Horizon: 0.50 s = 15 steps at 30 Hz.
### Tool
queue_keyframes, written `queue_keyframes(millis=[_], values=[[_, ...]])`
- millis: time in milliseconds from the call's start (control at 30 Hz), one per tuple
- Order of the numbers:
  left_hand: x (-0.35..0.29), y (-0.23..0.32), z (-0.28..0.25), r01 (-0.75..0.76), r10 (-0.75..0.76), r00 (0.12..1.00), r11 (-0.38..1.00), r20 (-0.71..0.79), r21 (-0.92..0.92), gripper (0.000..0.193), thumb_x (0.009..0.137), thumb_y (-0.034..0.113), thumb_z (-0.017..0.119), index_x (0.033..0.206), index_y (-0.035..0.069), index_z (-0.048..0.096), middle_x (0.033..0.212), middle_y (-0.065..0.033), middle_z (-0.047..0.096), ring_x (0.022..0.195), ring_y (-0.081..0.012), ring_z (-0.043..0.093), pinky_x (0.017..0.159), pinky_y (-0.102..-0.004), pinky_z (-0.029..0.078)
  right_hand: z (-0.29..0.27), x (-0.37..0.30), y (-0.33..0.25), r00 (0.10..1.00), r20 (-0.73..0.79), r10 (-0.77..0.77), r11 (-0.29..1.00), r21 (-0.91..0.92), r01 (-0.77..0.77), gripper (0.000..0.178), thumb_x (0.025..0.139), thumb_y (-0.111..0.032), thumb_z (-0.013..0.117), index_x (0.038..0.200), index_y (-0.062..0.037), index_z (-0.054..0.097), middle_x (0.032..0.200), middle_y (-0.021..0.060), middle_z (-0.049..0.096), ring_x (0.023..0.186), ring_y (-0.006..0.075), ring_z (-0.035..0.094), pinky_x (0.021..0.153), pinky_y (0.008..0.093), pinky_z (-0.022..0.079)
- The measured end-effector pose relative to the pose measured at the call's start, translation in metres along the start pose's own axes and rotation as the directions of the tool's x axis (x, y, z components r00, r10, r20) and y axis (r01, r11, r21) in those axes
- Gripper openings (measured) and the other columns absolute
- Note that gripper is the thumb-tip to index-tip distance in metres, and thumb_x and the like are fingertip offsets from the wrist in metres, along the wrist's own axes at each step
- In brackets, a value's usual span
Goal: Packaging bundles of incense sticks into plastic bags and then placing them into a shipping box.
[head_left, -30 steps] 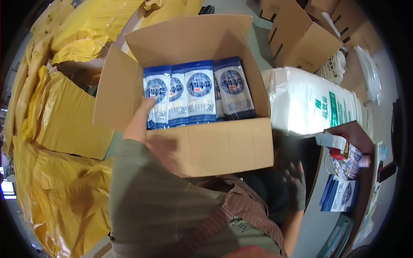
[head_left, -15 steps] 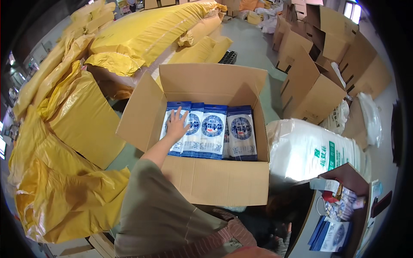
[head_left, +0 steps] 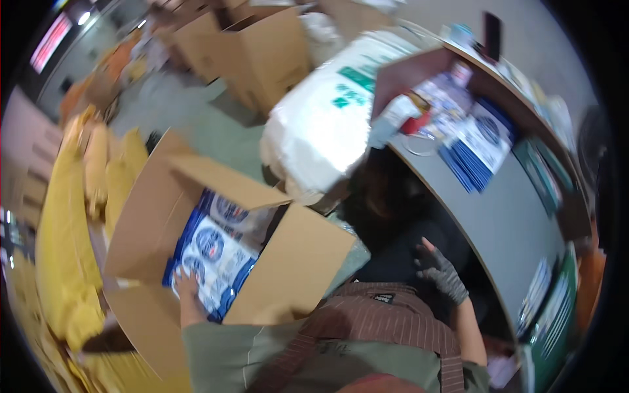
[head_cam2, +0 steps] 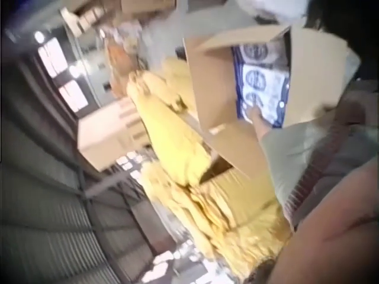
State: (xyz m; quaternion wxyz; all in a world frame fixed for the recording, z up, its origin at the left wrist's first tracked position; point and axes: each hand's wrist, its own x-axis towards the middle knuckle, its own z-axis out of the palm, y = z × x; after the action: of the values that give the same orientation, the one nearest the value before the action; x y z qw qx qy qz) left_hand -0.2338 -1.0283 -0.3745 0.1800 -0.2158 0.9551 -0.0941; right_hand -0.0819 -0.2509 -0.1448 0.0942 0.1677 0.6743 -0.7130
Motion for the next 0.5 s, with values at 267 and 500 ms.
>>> queue_keyframes(millis=[267,500], values=[[-0.035,0.087,-0.092,0.029,-0.107,0.966,0.948,-0.233,-0.317,0.079,0.085,0.058,0.051,0.144,0.008,0.034,0.147,-0.0149,0.035,0.131,-0.0276,0.039,0.103,-0.0362,0.036,-0.077,-0.128,0.026,0.437,-0.735,-0.518,0.818,-0.575,0.001,0.015,0.091,-0.009,0.055,0.100,-0.0042,0.065,0.083,0.0093,0.066,0.076,0.0180,0.062,0.071,0.0278,0.050],[-0.054,0.287,-0.242,-0.766,-0.017,0.609,-0.274,-0.793,-0.582,0.078,0.088,0.062,0.047,0.148,0.017,0.025,0.149,-0.0080,0.030,0.115,-0.0225,0.051,0.089,-0.0285,0.043,-0.136,-0.273,0.169,-0.288,-0.841,-0.457,0.731,-0.171,-0.661,0.045,0.089,-0.025,0.056,0.127,-0.0030,0.050,0.122,0.0237,0.053,0.112,0.0405,0.050,0.100,0.0478,0.036]])
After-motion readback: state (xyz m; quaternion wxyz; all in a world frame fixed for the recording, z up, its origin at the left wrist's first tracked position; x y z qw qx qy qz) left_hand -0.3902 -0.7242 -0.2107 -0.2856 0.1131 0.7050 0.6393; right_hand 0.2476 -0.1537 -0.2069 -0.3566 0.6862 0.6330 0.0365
